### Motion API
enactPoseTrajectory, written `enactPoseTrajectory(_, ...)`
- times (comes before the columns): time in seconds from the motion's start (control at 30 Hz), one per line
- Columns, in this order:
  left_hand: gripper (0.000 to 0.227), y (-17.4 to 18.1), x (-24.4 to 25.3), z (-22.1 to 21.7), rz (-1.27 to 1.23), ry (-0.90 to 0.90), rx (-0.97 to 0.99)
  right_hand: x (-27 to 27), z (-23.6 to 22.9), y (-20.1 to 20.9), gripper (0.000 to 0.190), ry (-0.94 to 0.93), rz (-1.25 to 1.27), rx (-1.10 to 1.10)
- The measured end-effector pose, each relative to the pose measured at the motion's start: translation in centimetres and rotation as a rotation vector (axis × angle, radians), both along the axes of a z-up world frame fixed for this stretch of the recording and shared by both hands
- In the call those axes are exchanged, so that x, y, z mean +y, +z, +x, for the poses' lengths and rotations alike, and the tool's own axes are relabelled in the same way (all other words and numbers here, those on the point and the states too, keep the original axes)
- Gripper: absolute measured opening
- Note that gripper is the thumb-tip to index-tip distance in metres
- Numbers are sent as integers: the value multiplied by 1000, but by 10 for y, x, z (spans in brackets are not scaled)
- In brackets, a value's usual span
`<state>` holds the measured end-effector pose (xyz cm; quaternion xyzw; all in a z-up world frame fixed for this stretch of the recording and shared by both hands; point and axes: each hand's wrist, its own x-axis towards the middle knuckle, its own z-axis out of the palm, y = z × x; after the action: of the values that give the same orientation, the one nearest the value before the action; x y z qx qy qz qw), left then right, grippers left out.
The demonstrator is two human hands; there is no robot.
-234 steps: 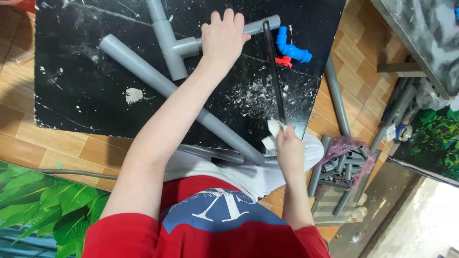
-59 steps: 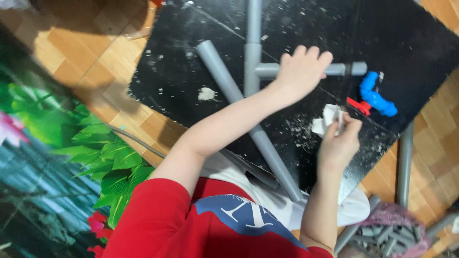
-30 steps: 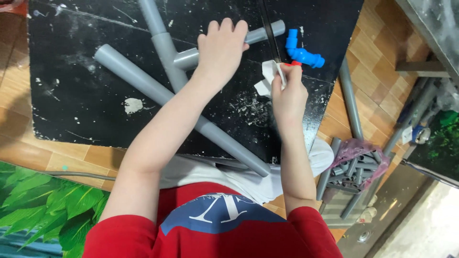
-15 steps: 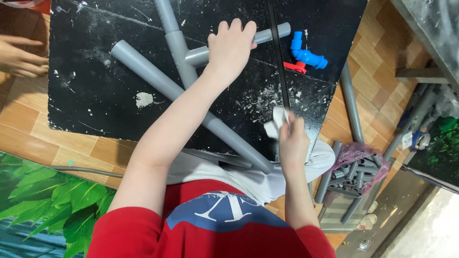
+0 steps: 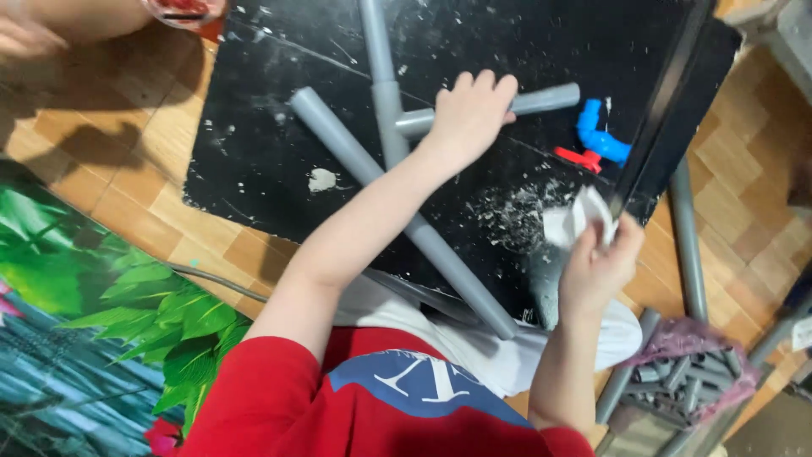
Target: Trimming and smoothing the edges of PVC pipes using a hacksaw blade and cleaning them with a cloth.
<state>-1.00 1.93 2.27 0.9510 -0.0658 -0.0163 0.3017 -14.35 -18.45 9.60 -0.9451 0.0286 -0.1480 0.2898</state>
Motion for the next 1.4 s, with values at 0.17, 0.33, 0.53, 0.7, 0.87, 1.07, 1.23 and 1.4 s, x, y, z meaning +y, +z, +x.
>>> enactPoseTrajectory(0.17, 32, -10, -7, 3, 89, 7, -142, 7, 48, -22, 22, 32, -59, 195)
enactPoseTrajectory(0.33, 29, -5, -6, 3, 126, -4, -137, 25, 74, -36, 18, 67, -192, 200)
enactPoseTrajectory(0.53, 28, -9, -6, 2, 132, 6, -149, 48, 89, -30, 15, 19, -270, 339)
enactPoseTrajectory(0.7, 25, -9, -8, 1, 124, 46, -164, 56, 85, -25, 14, 29, -344, 438)
enactPoseTrajectory(0.87, 21, -10, -10, 2, 103, 44, -108, 52, 61, -22, 22, -18, -310, 500)
enactPoseTrajectory(1.07, 21, -10, -10, -1, 67, 56, -144, 31, -3, -23, 15, 18, -292, 523)
enactPoseTrajectory(1.23, 21, -7, -10, 1, 65, 48, -109, 7, -54, -11, 19, -97, -229, 681)
enactPoseTrajectory(1.4, 22, -14, -8, 1, 71, 29, -106, -40, -75, 10, 18, -121, -274, 719)
